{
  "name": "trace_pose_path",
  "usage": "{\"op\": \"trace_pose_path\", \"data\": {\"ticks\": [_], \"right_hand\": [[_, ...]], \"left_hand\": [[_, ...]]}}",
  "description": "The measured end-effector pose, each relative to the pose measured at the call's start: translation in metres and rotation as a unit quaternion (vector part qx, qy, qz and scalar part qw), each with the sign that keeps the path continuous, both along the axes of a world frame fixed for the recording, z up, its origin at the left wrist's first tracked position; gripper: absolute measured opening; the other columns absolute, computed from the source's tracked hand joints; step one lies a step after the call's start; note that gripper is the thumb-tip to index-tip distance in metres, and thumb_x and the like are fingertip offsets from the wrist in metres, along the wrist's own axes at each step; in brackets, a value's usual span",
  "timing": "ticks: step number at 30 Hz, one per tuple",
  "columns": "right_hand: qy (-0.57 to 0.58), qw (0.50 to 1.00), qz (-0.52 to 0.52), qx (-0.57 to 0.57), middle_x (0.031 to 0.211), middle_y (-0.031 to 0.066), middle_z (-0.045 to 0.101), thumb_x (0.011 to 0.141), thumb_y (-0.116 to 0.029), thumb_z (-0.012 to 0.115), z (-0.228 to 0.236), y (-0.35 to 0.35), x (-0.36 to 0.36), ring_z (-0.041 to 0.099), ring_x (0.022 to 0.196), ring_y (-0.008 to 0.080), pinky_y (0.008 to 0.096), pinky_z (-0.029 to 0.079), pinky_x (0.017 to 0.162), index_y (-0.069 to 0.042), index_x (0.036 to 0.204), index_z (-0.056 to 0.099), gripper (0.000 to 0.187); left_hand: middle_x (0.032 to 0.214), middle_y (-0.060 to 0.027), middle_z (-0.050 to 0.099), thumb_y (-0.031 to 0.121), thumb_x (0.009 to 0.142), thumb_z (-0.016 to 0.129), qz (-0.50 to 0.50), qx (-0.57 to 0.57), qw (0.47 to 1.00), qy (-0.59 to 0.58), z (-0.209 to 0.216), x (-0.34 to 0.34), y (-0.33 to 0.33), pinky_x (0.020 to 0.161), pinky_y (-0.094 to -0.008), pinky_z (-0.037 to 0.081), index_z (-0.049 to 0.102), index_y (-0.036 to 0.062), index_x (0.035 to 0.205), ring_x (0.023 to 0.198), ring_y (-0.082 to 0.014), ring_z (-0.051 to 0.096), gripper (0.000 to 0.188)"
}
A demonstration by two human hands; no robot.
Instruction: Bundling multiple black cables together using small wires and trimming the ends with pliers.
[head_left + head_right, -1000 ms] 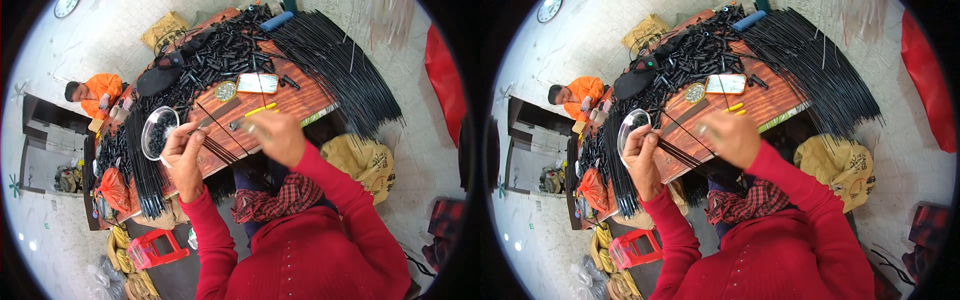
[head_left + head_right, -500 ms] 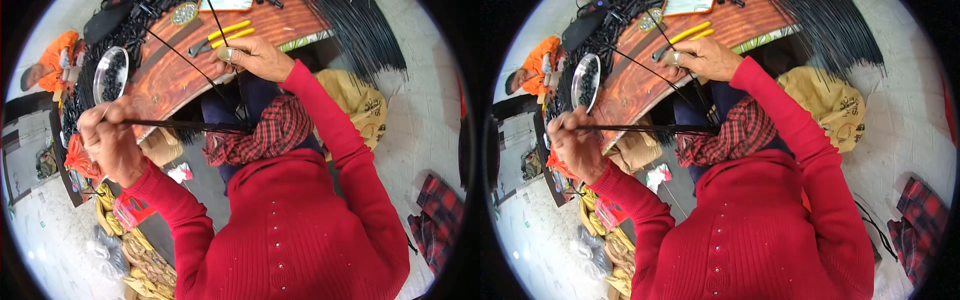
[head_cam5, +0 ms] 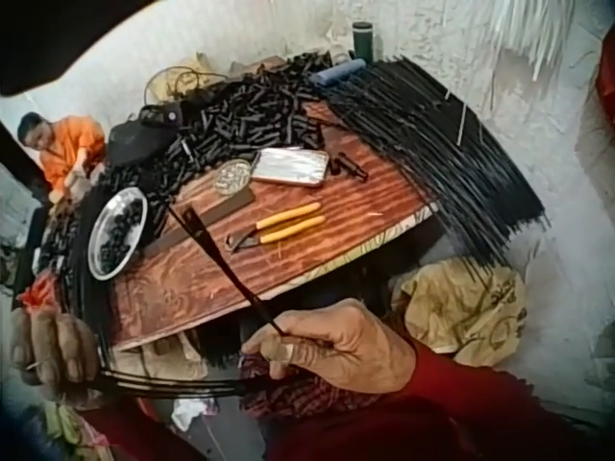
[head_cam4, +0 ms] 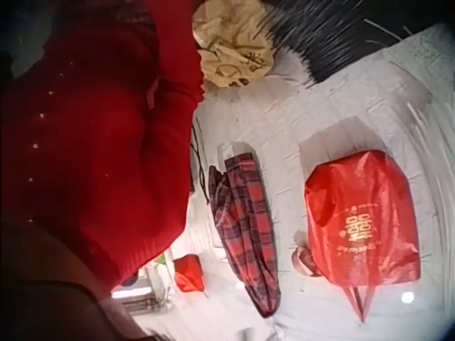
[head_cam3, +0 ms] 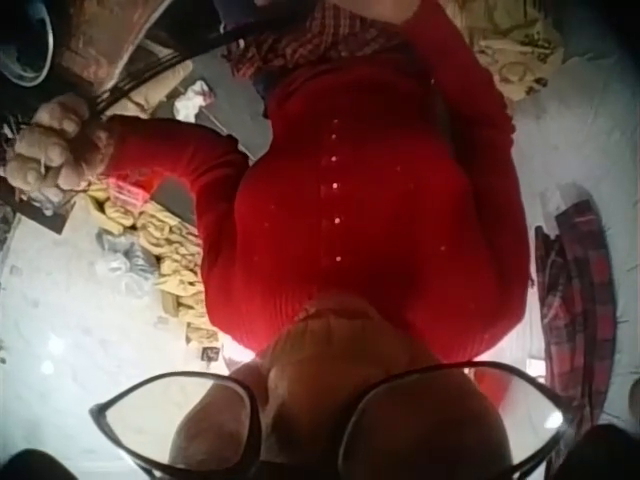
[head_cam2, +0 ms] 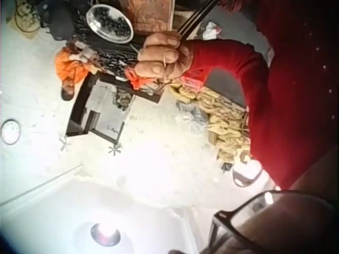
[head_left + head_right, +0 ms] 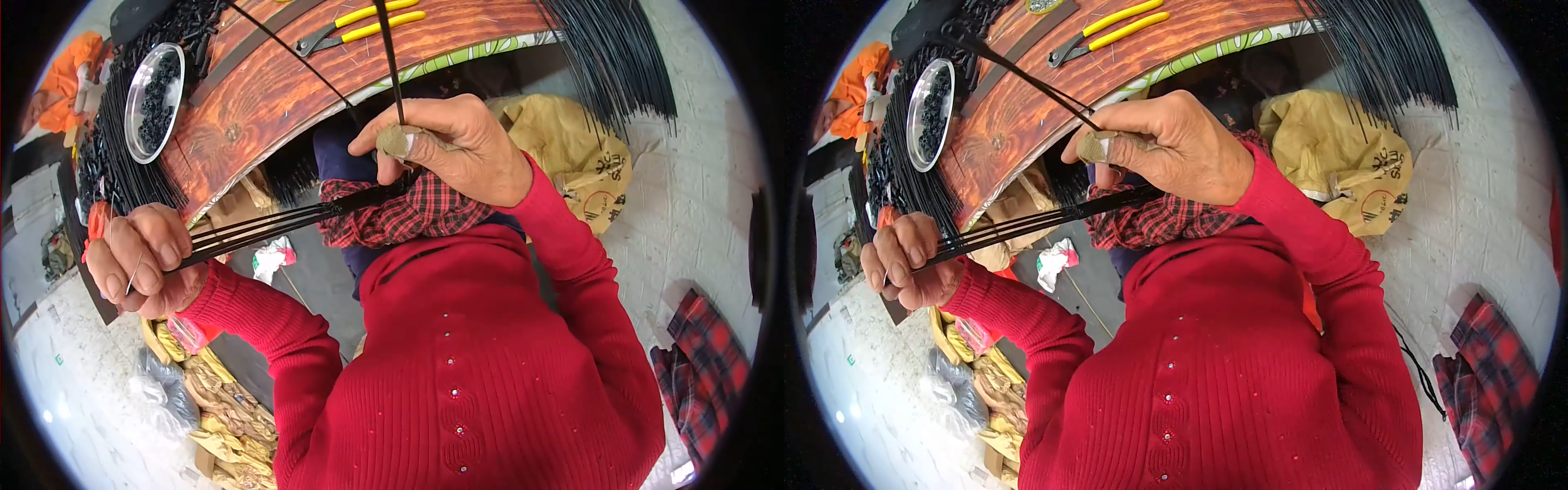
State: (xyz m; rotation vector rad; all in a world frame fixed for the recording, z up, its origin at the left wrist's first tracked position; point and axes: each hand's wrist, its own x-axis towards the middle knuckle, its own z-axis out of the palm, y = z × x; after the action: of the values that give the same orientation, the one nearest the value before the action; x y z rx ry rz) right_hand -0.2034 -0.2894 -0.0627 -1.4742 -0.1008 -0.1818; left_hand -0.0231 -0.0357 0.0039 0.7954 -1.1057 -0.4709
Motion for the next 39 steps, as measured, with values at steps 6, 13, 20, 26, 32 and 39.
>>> {"op": "trace_pose_path", "data": {"ticks": [6, 13, 20, 26, 32, 39], "right_hand": [[-0.086, 0.994, 0.06, 0.013, 0.076, 0.0093, 0.067, 0.099, -0.038, 0.047, 0.009, 0.018, 0.018, 0.065, 0.071, 0.0169, 0.0269, 0.05, 0.064, 0.003, 0.097, 0.067, 0.046], [-0.032, 0.997, 0.024, -0.062, 0.064, 0.0084, 0.065, 0.096, -0.037, 0.052, 0.02, 0.049, 0.028, 0.066, 0.059, 0.0162, 0.0258, 0.05, 0.057, 0.001, 0.08, 0.069, 0.044], [-0.011, 0.995, -0.003, -0.101, 0.057, 0.0073, 0.063, 0.091, -0.021, 0.056, 0.026, 0.058, 0.038, 0.064, 0.054, 0.0136, 0.0251, 0.047, 0.051, 0.001, 0.078, 0.069, 0.028], [0.006, 0.995, -0.015, -0.101, 0.056, 0.0074, 0.063, 0.089, -0.016, 0.057, 0.032, 0.057, 0.038, 0.062, 0.052, 0.012, 0.0252, 0.046, 0.05, 0.001, 0.076, 0.069, 0.024], [0.014, 0.992, -0.022, -0.125, 0.055, 0.0063, 0.063, 0.09, -0.015, 0.057, 0.034, 0.059, 0.038, 0.061, 0.051, 0.0119, 0.0251, 0.046, 0.05, 0.0, 0.078, 0.069, 0.023], [0.027, 0.99, -0.02, -0.135, 0.055, 0.006, 0.063, 0.09, -0.016, 0.058, 0.032, 0.058, 0.038, 0.063, 0.052, 0.0122, 0.0256, 0.047, 0.051, -0.001, 0.078, 0.07, 0.023]], "left_hand": [[0.077, -0.0043, 0.058, 0.005, 0.085, 0.063, 0.104, 0.037, 0.993, 0.032, 0.015, -0.017, 0.003, 0.052, -0.0278, 0.045, 0.057, 0.0125, 0.093, 0.063, -0.0189, 0.053, 0.012], [0.078, -0.0149, 0.063, 0.013, 0.084, 0.07, 0.234, 0.094, 0.967, 0.013, 0.019, -0.032, -0.02, 0.067, -0.0356, 0.053, 0.055, -0.0005, 0.091, 0.069, -0.0232, 0.062, 0.021], [0.08, -0.0138, 0.063, 0.012, 0.084, 0.069, 0.288, 0.15, 0.945, 0.028, 0.034, -0.036, -0.017, 0.071, -0.0333, 0.051, 0.058, -0.0026, 0.09, 0.073, -0.0212, 0.062, 0.019], [0.08, -0.0119, 0.06, 0.008, 0.084, 0.065, 0.27, 0.095, 0.957, 0.035, 0.025, -0.034, -0.019, 0.07, -0.0334, 0.049, 0.058, -0.0009, 0.091, 0.073, -0.0194, 0.058, 0.013], [0.085, -0.0124, 0.063, 0.004, 0.085, 0.065, 0.295, 0.061, 0.951, 0.072, 0.018, -0.042, -0.023, 0.075, -0.0323, 0.049, 0.06, -0.0012, 0.093, 0.077, -0.0192, 0.06, 0.011], [0.091, -0.0153, 0.066, 0.003, 0.086, 0.064, 0.318, 0.055, 0.943, 0.086, 0.016, -0.046, -0.026, 0.073, -0.0307, 0.053, 0.06, -0.0007, 0.096, 0.079, -0.0194, 0.063, 0.011]]}}
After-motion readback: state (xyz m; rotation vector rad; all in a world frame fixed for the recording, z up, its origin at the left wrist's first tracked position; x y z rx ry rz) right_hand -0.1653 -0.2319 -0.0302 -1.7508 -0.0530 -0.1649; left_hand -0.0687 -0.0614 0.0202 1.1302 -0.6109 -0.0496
